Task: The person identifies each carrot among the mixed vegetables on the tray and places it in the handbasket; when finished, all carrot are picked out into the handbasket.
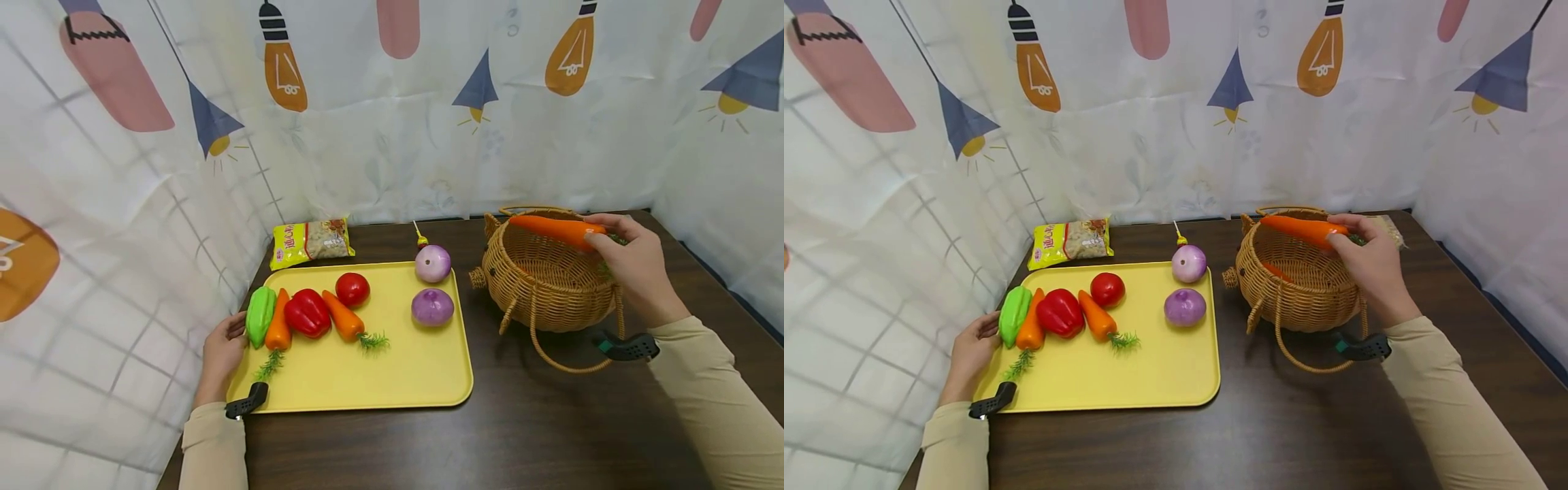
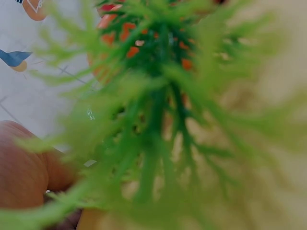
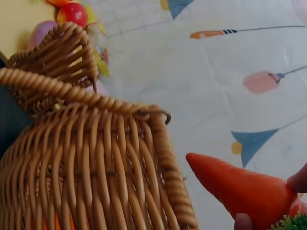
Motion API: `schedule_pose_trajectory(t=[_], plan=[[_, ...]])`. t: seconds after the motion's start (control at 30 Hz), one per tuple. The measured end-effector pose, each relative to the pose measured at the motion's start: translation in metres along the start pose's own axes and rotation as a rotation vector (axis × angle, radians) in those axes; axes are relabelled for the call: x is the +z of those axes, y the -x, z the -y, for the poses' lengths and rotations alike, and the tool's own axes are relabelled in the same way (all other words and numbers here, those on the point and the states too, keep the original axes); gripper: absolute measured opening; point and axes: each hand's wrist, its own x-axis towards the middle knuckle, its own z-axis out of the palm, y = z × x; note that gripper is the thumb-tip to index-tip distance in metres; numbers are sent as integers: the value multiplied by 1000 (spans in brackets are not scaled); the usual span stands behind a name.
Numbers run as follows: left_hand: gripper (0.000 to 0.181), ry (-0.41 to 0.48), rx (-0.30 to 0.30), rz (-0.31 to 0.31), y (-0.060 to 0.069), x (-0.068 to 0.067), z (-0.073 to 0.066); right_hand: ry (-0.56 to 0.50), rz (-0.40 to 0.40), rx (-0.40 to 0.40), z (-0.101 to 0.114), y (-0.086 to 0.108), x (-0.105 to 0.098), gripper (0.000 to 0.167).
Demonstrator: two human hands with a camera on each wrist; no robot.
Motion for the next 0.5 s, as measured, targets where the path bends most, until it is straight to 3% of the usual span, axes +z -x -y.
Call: schedule_pose_trajectory(t=[0.27,0.5], plan=[[56,-5,6,-17,-2,1,0,-116,54,7,-9,-6,-10,38],[57,-19,2,-12,0,0,0,63,119,10,-14,-12,-11,43]])
